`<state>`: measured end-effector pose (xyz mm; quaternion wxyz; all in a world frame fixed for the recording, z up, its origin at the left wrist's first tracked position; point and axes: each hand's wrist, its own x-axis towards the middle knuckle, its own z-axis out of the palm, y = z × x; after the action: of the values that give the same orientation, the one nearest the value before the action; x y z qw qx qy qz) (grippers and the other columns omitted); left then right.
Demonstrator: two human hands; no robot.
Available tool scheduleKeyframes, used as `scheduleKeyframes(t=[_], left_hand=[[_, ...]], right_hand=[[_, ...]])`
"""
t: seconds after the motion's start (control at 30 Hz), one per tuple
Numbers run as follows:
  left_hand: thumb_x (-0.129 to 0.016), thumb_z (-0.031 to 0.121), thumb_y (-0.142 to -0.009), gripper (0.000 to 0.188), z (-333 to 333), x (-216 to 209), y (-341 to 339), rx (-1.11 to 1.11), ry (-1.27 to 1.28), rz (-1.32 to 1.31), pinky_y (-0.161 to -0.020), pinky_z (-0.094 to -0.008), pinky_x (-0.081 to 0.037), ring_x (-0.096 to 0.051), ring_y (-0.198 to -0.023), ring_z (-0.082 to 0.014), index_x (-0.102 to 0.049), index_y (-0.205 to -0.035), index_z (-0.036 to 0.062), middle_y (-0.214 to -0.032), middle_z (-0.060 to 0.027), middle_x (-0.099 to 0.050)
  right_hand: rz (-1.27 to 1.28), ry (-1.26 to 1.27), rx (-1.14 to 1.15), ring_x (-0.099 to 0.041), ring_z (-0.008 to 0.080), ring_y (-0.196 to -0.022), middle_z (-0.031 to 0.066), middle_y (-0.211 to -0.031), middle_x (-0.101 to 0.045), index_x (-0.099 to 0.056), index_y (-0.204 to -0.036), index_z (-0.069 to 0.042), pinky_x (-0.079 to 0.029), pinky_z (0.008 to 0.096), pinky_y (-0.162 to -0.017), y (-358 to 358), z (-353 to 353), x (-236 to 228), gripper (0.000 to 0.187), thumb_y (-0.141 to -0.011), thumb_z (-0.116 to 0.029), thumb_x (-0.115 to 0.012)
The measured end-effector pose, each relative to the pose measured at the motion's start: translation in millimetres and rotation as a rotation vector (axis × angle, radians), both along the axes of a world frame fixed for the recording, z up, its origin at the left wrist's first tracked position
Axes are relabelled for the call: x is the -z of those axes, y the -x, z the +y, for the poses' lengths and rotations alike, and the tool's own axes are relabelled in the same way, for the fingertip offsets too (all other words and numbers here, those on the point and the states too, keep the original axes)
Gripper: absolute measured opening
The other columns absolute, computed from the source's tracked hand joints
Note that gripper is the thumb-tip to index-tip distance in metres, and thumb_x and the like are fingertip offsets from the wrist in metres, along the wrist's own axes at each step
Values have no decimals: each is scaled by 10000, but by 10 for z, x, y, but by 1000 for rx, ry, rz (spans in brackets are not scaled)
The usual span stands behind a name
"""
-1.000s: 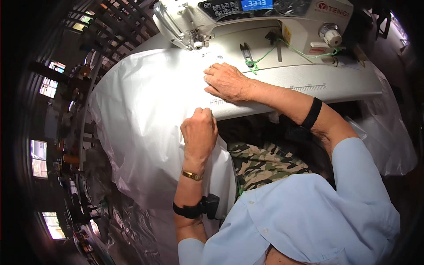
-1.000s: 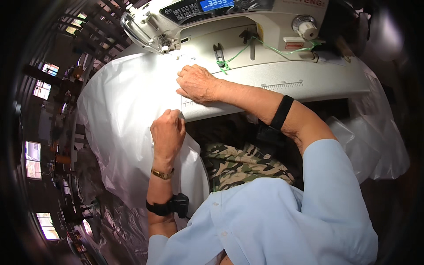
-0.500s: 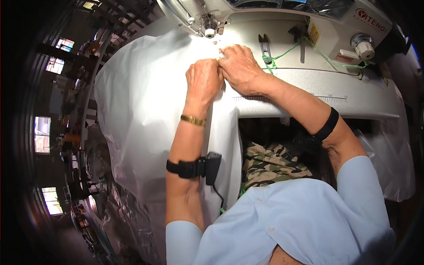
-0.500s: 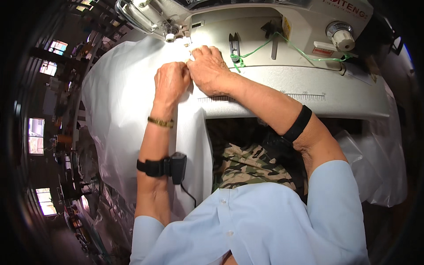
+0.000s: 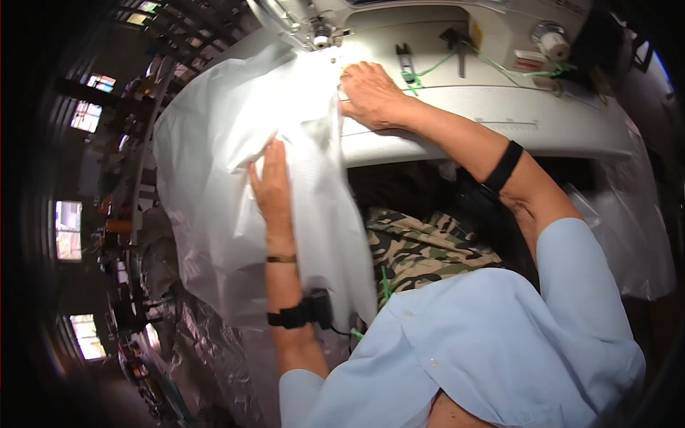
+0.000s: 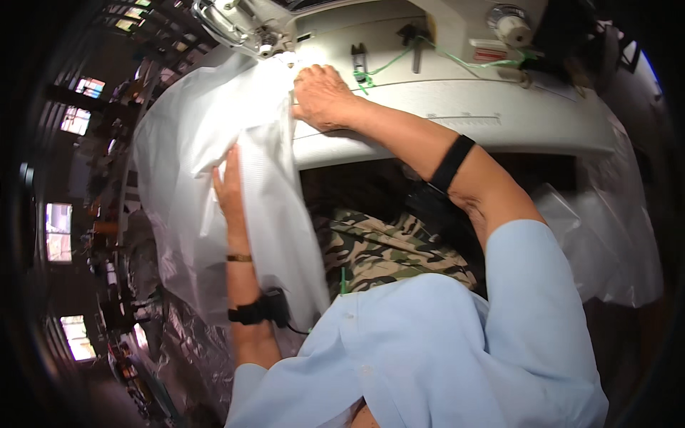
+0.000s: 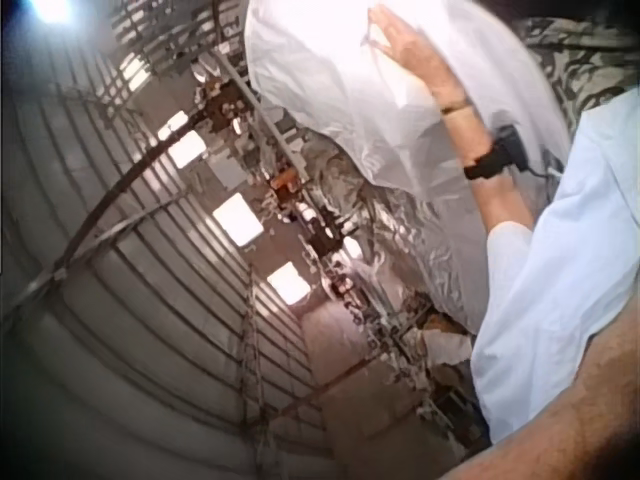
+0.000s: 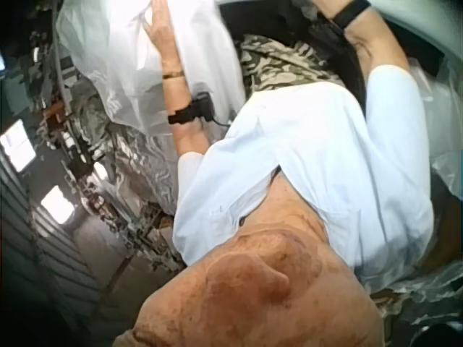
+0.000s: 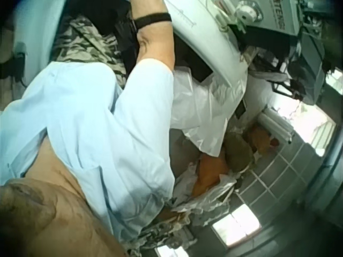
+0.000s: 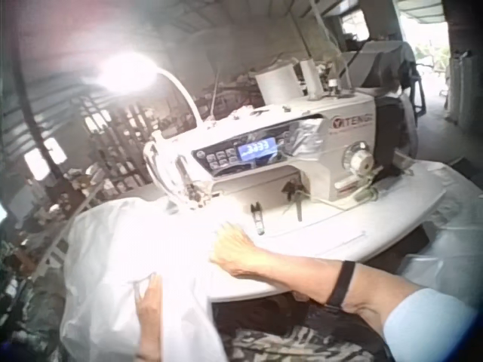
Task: Sewing the edges of a large white plastic sheet using an industrial sewing machine.
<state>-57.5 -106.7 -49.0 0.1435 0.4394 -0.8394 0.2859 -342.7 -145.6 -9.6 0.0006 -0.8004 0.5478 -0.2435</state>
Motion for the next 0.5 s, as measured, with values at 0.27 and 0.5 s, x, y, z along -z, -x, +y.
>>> scheduleKeyframes(t=[0.27, 0.5], left_hand=[[-598, 266, -895, 484, -602, -91, -400, 179, -345, 399, -1103, -494, -326, -496, -1258, -290, -547, -1305, 14, -1284, -129, -582], [-584, 246, -898, 393, -436, -133, -467, 259, -726, 730, -1084, -457, -365, -536, -1162, -316, -592, -1222, 24, -1138, -129, -640]], right_hand=[[-264, 249, -299, -601, 297, -1026, 121, -1126, -657, -625, -961, -31, -444, 411, -927, -343, 1151, 290, 189, -915, -214, -618], [-1113, -528, 27, -659, 364, -770, 165, -856, -704, -687, -887, 10, -518, 410, -723, -999, 1613, 994, 348, -898, -325, -595]])
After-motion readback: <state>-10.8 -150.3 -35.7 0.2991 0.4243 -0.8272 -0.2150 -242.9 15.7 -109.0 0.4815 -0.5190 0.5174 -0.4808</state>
